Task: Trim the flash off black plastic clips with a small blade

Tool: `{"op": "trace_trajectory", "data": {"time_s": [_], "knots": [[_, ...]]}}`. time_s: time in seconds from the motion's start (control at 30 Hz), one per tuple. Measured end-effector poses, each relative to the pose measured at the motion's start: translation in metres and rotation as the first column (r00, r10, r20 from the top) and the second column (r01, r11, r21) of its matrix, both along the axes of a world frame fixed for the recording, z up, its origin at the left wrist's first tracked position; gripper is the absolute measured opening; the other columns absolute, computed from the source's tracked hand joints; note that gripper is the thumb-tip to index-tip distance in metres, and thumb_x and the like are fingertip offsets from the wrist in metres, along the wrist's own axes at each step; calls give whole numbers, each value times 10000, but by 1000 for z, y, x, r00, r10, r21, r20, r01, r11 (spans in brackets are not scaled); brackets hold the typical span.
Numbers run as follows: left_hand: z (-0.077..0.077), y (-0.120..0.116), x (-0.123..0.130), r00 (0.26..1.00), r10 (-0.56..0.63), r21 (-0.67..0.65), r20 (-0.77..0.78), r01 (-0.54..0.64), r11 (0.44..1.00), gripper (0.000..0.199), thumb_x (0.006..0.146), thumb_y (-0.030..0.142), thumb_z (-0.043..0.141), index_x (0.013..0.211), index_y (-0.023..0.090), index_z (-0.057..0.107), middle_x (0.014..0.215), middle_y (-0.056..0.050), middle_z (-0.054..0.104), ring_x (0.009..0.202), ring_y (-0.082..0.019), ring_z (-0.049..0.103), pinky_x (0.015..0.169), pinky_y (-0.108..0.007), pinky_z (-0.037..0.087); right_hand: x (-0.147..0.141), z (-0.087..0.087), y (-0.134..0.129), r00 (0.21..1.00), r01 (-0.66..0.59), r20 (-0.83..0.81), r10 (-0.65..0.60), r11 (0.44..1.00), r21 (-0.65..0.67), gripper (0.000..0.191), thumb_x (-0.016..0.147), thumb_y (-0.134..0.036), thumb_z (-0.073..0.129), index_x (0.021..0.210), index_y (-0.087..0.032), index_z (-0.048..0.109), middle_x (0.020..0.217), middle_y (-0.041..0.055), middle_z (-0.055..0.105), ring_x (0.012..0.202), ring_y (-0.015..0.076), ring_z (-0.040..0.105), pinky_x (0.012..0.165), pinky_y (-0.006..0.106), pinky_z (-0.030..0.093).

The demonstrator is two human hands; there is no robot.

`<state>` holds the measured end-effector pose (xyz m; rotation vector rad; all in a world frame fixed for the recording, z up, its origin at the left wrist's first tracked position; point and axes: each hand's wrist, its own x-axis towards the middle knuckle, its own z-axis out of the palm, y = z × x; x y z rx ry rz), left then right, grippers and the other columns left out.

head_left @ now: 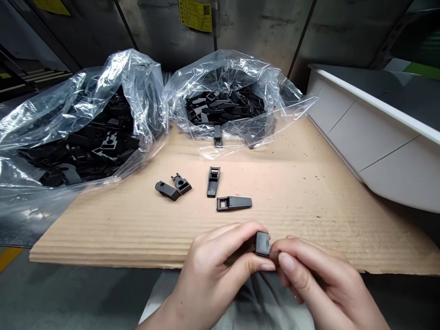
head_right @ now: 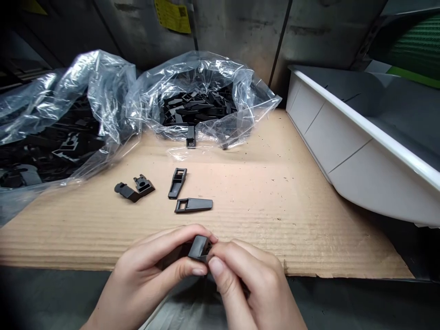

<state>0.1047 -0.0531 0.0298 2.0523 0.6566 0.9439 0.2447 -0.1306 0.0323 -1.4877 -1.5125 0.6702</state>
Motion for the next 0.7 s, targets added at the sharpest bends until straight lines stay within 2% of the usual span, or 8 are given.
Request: {"op": "trace_trajectory", "data": {"time_s": [0.07,0.17,0.3,0.4,0.5,0.63,0.7], "knots": [[-3,-1,0,1000,-5,46,-15,5,999,93,796,168,578,885,189,592,796,4,675,706,-150,641,582,-183,503,4,-1,0,998,61,10,-62,998,27,111,811,-164,488,822,-233,574,637,-50,607,477,55,554,454,113,452],[-8,-2,1,1000,26,136,-5,-25,990,185,794,74,524,931,186,578,859,-15,653,770,-143,623,689,-201,498,2,-4,3,990,139,-22,-138,989,52,87,780,-213,547,861,-228,575,712,-20,652,562,88,621,452,114,479],[-12,-5,3,993,109,221,36,-114,969,178,786,64,514,920,165,575,838,-47,630,745,-154,604,667,-231,492,-8,-4,7,975,202,-85,-206,978,-62,64,781,-235,523,766,-207,579,673,-8,620,631,110,631,515,130,501],[-14,-5,4,992,121,250,32,-125,960,179,773,53,523,909,156,578,815,-43,623,729,-151,596,656,-232,486,-9,-4,8,972,170,-146,-183,981,-95,94,797,-244,497,763,-193,568,661,-6,598,602,107,611,576,176,525],[-14,-5,4,992,123,258,27,-126,958,196,765,35,516,909,155,572,828,-40,619,745,-147,594,683,-226,479,-5,-6,7,983,128,-121,-137,989,-79,76,801,-222,496,808,-195,567,710,0,618,620,111,623,570,179,527],[-15,-4,2,992,120,239,33,-124,963,229,758,18,500,929,156,561,862,-46,611,779,-148,592,693,-213,479,0,-8,7,975,201,-83,-204,979,-39,87,800,-187,502,855,-212,565,761,-8,649,663,108,649,558,141,521],[-15,-5,1,993,115,234,28,-118,965,219,757,22,510,924,152,566,860,-46,606,778,-150,591,693,-212,480,1,-8,5,981,192,-23,-192,981,5,139,797,-165,509,906,-231,564,809,-13,660,718,110,656,599,140,524]]}}
